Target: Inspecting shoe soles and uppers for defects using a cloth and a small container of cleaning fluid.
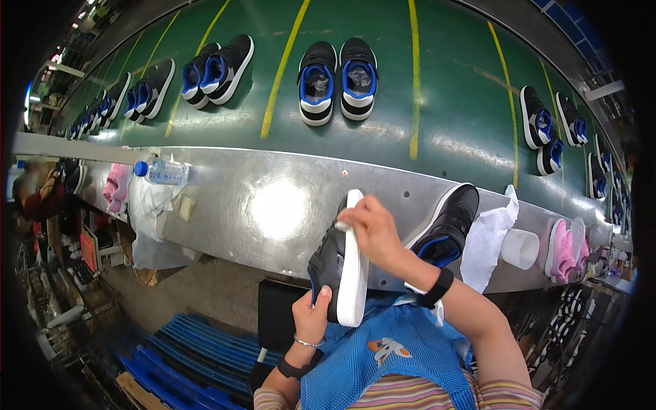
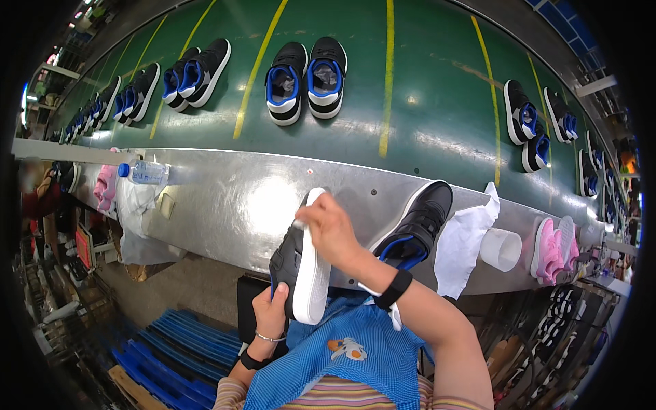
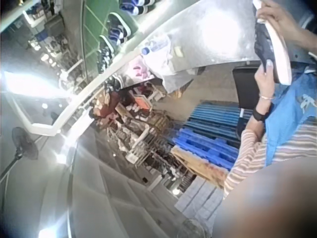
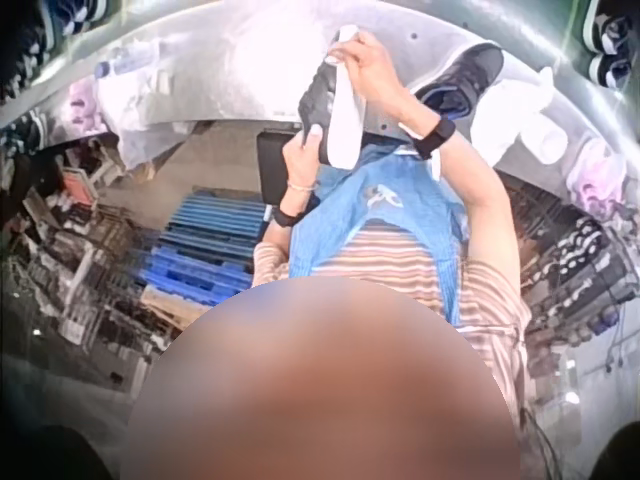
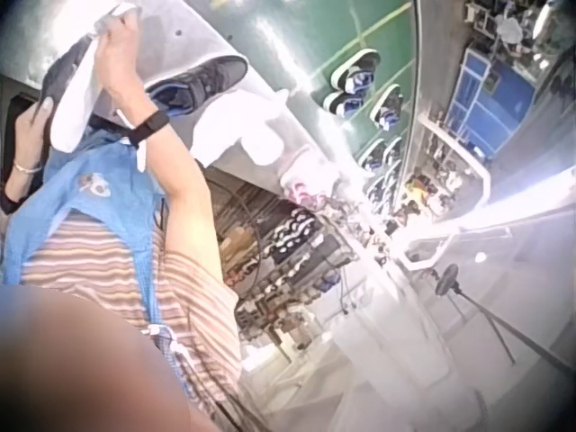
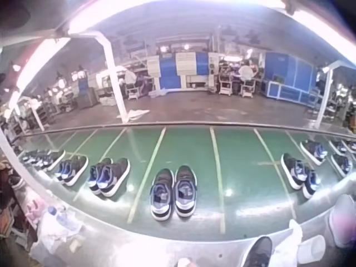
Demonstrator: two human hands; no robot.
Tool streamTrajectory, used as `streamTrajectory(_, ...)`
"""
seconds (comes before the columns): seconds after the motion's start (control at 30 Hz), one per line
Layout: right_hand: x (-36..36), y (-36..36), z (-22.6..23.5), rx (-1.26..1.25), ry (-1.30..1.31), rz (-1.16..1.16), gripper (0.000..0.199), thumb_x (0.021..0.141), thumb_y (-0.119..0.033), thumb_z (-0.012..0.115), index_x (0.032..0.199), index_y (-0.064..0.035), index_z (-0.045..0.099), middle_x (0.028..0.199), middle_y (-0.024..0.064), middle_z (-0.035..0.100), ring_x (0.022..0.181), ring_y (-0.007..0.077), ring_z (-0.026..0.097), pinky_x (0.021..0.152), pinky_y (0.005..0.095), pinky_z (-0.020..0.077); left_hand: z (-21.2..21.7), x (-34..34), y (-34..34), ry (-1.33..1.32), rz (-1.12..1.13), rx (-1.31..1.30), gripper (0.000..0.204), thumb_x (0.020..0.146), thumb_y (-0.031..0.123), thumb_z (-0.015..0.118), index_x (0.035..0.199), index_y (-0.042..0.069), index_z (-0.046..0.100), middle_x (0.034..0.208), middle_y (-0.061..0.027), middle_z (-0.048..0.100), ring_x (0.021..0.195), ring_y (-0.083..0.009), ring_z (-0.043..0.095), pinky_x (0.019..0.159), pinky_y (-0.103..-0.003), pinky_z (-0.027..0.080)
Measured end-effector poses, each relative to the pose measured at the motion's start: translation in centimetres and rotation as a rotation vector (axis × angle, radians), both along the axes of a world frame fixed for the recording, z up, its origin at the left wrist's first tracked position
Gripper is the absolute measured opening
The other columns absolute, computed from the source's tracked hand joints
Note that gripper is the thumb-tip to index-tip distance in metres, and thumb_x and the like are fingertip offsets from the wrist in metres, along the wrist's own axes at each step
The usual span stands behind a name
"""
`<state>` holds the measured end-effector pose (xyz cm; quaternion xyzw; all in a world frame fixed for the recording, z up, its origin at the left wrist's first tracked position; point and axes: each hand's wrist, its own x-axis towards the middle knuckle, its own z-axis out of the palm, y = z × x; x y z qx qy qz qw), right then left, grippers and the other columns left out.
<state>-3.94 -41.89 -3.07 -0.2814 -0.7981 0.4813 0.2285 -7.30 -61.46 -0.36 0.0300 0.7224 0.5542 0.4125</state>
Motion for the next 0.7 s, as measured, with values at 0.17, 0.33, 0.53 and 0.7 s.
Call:
streamTrajectory(0.17,-3.3,2.7,-2.5,-0.089,-0.154,-0.202,0.01,0.076,-0.009,0.056,0.078,-0.0052,0.065,0.068,0.0107,0.05,0.062,0.0228,0.05,0.06,0.0303,0.0398,-1.5,-0.7,-0.7,0.053,-0.008,0.004,0.026,0.084,0.02,0.055,0.075,-0.004,0.06,0.06,0.0053,0.05,0.055,-0.0011,0.039,0.047,-0.018,0.031)
streamTrajectory(0.33,-2.5,3.2,-4.7,0.085,-0.201,-0.227,0.01,0.076,-0.01,0.054,0.078,-0.0052,0.063,0.073,0.0141,0.052,0.07,0.0306,0.053,0.063,0.0389,0.0407,-2.8,-2.6,-1.3,-0.136,0.194,0.15,0.027,0.085,0.018,0.052,0.073,-0.004,0.058,0.062,0.0012,0.053,0.055,-0.0046,0.043,0.049,-0.02,0.035)
streamTrajectory(0.53,-0.5,4.0,-4.0,0.002,-0.276,-0.117,0.011,0.077,-0.009,0.053,0.083,-0.0043,0.061,0.08,0.0135,0.054,0.076,0.0299,0.053,0.069,0.0359,0.0419,-4.3,-5.3,-2.3,-0.564,0.377,0.314,0.037,0.089,0.029,0.038,0.099,-0.004,0.053,0.094,-0.0154,0.059,0.078,-0.0219,0.06,0.068,-0.03,0.048)
streamTrajectory(0.7,-3.0,4.0,-3.5,-0.508,0.016,0.003,0.012,0.081,-0.011,0.054,0.085,-0.0054,0.065,0.088,0.0053,0.055,0.077,0.0151,0.053,0.069,0.0272,0.0422,-4.1,-5.9,-3.0,-1.039,0.32,0.658,0.041,0.086,0.031,0.041,0.112,0.0,0.048,0.107,-0.0197,0.054,0.09,-0.0339,0.057,0.068,-0.046,0.05)
